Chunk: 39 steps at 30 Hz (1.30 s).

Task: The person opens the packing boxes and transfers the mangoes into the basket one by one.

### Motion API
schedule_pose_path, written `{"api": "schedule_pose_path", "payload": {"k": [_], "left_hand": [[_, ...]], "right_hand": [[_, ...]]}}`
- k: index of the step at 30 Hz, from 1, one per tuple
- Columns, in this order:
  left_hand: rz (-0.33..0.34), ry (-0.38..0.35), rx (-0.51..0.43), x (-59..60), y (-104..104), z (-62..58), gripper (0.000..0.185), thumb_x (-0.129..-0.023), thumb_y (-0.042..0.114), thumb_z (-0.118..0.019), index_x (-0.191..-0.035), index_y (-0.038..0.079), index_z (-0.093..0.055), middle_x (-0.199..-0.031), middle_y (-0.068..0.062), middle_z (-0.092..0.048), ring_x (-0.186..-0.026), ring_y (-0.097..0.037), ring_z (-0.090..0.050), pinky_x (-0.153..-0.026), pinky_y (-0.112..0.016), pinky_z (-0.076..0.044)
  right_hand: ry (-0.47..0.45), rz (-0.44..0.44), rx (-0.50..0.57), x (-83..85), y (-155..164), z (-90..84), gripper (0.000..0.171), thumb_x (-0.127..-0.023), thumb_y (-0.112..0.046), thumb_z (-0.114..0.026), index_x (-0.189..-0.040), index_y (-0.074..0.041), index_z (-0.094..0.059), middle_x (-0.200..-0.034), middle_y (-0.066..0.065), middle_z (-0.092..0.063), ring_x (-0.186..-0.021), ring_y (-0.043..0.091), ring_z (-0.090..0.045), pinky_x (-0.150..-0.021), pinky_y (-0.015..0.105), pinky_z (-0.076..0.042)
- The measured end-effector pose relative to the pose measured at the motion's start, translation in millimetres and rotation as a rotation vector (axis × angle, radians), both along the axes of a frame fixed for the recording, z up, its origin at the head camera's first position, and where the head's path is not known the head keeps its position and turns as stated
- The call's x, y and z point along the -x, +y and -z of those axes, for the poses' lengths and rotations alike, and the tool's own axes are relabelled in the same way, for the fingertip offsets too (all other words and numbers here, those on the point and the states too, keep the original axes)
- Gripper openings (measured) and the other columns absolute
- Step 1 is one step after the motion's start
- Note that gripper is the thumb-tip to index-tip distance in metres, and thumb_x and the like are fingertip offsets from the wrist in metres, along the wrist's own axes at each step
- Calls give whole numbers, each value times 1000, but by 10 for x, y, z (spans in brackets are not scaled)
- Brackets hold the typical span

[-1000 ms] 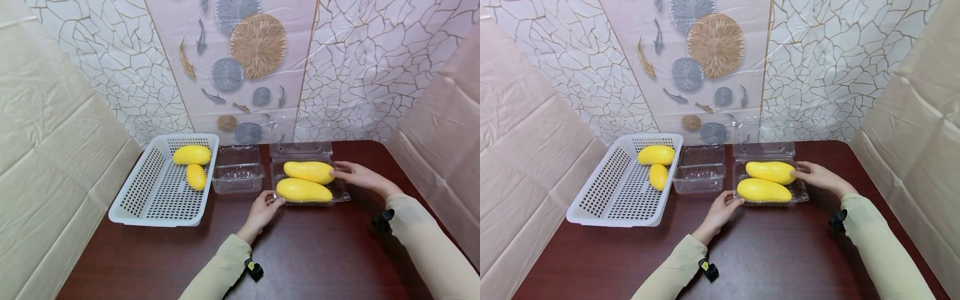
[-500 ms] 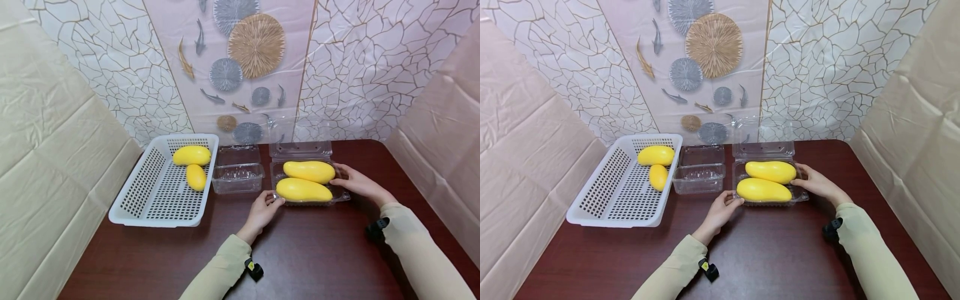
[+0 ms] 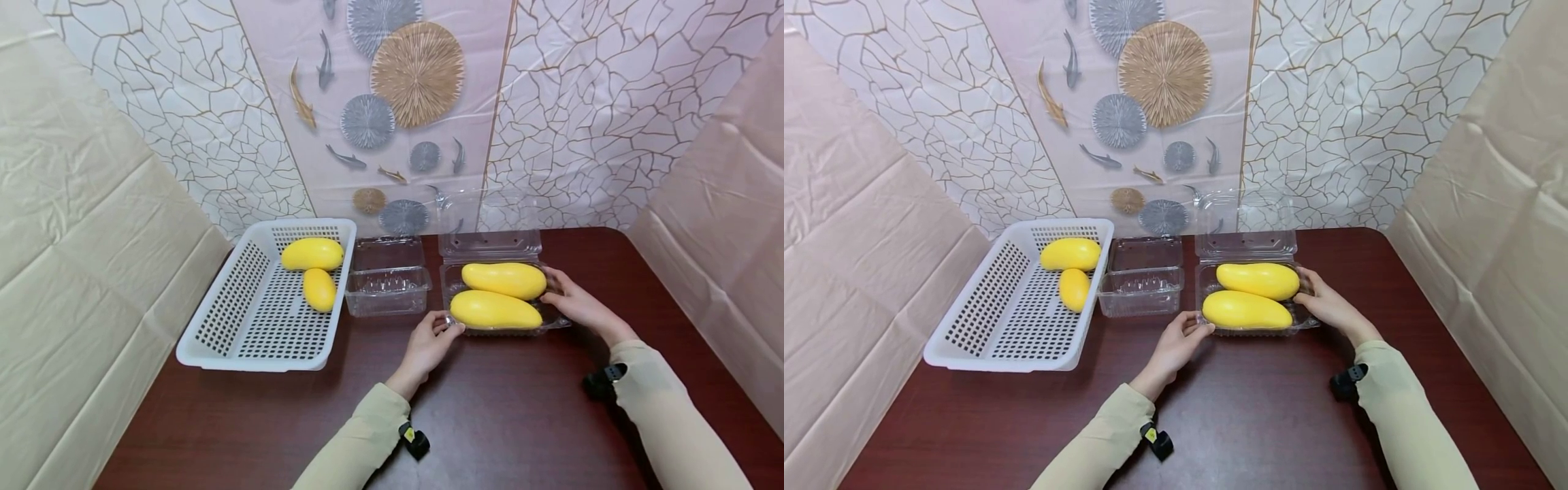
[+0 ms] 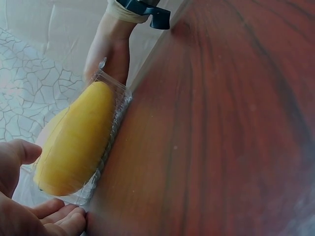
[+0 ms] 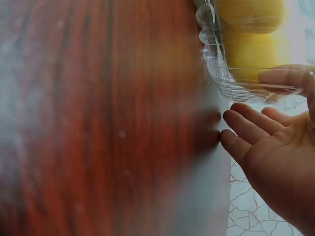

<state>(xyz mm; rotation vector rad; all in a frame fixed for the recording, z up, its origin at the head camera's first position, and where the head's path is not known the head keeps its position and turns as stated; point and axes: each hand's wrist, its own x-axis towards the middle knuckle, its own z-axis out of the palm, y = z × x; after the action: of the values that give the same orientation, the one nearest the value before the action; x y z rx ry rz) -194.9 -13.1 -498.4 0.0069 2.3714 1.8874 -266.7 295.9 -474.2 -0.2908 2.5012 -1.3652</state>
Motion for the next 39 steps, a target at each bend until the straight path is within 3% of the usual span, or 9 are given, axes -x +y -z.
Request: {"api": "schedule_pose_path", "payload": {"k": [13,30,39], "left_hand": [[-5,-2,5,-2,-2,1,52,-91,36,-73,-132,7,-60,-134,-14,-61,-123,-25,-61,-99,-38,-52],[-5,-27,9,0,-5,13,57,-90,43,-72,-135,9,-59,-137,-11,-59,-125,-25,-59,-101,-39,-50],[45,-22,5,-84,-102,-7,58,-92,44,-71,-134,7,-59,-136,-13,-60,-127,-28,-57,-103,-44,-49]], "right_hand": [[-50,-1,127,3,15,68,71,-107,-11,-42,-159,2,6,-163,32,0,-148,51,-7,-114,67,-17],[-109,6,129,28,21,80,75,-106,-13,-44,-160,-1,8,-163,32,-3,-147,49,-11,-114,67,-18],[-107,31,131,29,-7,80,76,-104,-10,-42,-159,-1,11,-162,34,-2,-147,49,-9,-115,66,-16]]}}
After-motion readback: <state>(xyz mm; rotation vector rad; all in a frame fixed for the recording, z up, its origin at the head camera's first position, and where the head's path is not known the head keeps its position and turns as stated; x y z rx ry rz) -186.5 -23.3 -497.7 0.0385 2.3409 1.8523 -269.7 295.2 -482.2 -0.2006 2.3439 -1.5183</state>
